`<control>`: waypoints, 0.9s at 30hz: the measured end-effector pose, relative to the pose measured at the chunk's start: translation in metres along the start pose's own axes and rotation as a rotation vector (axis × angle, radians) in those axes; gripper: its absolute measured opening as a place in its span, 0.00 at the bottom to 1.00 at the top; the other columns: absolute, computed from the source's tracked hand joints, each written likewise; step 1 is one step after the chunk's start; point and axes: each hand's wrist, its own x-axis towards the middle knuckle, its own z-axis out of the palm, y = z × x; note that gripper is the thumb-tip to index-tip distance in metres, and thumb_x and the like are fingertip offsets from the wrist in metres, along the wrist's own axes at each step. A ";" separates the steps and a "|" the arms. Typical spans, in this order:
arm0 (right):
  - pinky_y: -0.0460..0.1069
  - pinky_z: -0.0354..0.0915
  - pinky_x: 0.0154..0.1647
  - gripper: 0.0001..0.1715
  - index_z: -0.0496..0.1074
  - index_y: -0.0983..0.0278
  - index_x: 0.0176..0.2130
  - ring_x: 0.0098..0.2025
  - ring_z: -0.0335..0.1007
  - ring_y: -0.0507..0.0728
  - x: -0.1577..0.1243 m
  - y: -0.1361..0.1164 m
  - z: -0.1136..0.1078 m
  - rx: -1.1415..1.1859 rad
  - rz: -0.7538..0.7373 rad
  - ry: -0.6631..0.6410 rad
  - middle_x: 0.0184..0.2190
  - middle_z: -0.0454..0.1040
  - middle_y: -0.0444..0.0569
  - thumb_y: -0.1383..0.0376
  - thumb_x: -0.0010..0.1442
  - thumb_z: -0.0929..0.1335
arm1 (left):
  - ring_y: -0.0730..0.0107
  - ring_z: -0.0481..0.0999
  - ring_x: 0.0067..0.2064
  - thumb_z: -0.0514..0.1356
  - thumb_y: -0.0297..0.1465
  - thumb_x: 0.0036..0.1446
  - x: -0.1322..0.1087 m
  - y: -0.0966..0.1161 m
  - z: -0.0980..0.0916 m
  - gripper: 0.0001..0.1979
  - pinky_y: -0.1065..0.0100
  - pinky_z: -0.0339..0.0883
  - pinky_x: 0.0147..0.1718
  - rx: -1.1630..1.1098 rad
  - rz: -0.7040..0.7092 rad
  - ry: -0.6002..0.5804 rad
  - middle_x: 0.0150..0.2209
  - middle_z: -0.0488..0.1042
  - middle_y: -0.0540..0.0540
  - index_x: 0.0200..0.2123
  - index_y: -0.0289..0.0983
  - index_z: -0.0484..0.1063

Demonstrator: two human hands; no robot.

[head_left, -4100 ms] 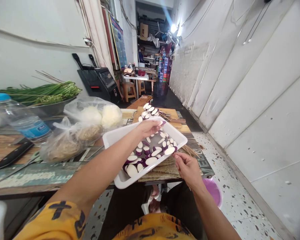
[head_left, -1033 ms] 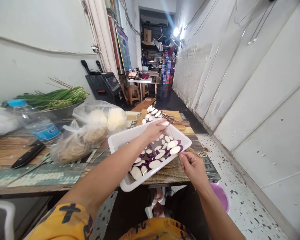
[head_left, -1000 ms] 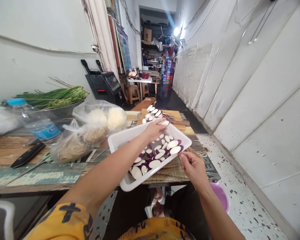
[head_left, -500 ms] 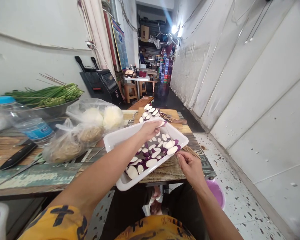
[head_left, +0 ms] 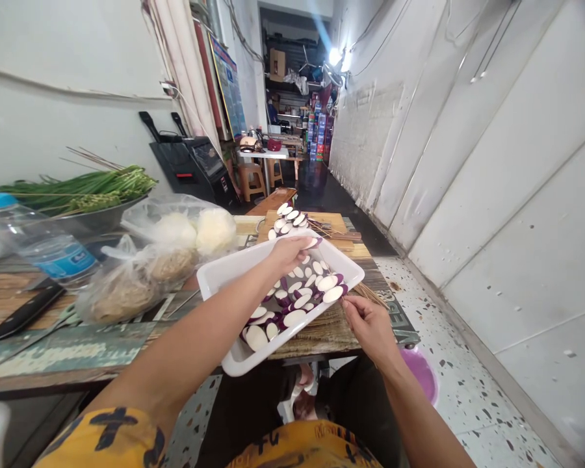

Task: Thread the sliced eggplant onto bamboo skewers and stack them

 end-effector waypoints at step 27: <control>0.43 0.55 0.21 0.15 0.74 0.65 0.30 0.22 0.62 0.51 0.004 0.003 -0.009 -0.110 -0.061 -0.016 0.18 0.68 0.43 0.60 0.55 0.62 | 0.86 0.58 0.18 0.65 0.26 0.40 -0.002 -0.002 0.000 0.06 0.78 0.43 0.14 0.117 0.063 0.003 0.25 0.72 0.42 0.24 0.28 0.73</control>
